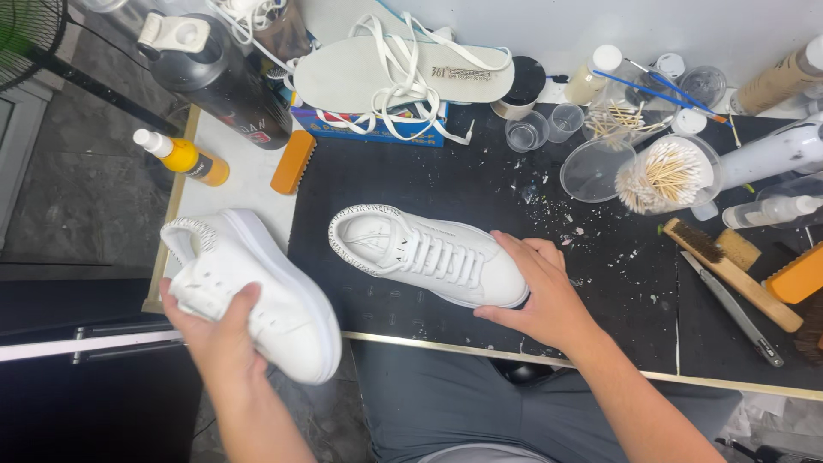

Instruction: The person laces a pair of white sneakers by hand. They thread the laces through the eyelets of the first shoe, pull them tight, and then proceed to lace the second shoe in the same manner.

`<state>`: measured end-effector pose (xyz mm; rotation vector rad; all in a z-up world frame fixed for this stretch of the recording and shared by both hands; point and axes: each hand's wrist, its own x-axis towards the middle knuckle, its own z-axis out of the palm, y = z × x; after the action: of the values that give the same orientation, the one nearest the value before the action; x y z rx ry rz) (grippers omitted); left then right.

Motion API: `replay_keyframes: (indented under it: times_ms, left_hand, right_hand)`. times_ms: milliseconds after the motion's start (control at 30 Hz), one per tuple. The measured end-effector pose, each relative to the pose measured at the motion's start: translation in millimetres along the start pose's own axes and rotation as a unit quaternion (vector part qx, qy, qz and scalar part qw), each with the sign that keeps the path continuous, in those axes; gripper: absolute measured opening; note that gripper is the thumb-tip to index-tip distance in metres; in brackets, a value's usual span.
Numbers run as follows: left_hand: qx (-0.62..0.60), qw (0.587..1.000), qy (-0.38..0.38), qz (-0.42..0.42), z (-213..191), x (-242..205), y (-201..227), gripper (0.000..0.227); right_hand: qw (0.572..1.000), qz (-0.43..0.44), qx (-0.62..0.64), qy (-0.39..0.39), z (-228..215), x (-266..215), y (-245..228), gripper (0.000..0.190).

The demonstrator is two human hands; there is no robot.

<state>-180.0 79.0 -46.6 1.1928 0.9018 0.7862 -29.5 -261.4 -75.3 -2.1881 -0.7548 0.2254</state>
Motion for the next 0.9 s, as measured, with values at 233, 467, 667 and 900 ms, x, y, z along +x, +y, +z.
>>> replay_keyframes:
  times_ms: [233,467,667,900]
  left_hand:
    - [-0.145,0.975,-0.168,-0.001,-23.5,-42.2,57.7,0.108]
    - [-0.135,0.948,-0.285,-0.045,63.4,-82.5,71.0,0.118]
    - [-0.072,0.950,-0.297,-0.070,128.8,-115.9,18.2,0.122]
    - [0.005,0.962,-0.268,-0.054,173.8,-159.6,-49.3,0.116]
  right_hand:
    - [0.998,-0.065,0.022,0.006,44.2,9.0,-44.1,0.103]
    - [0.994,-0.095,-0.044,0.007,82.0,-11.2,-82.2,0.090]
    - [0.922,0.114,0.320,-0.183,38.5,-56.5,-8.3,0.070]
    - [0.843,0.082,0.531,0.006,-27.1,-84.7,20.5,0.102]
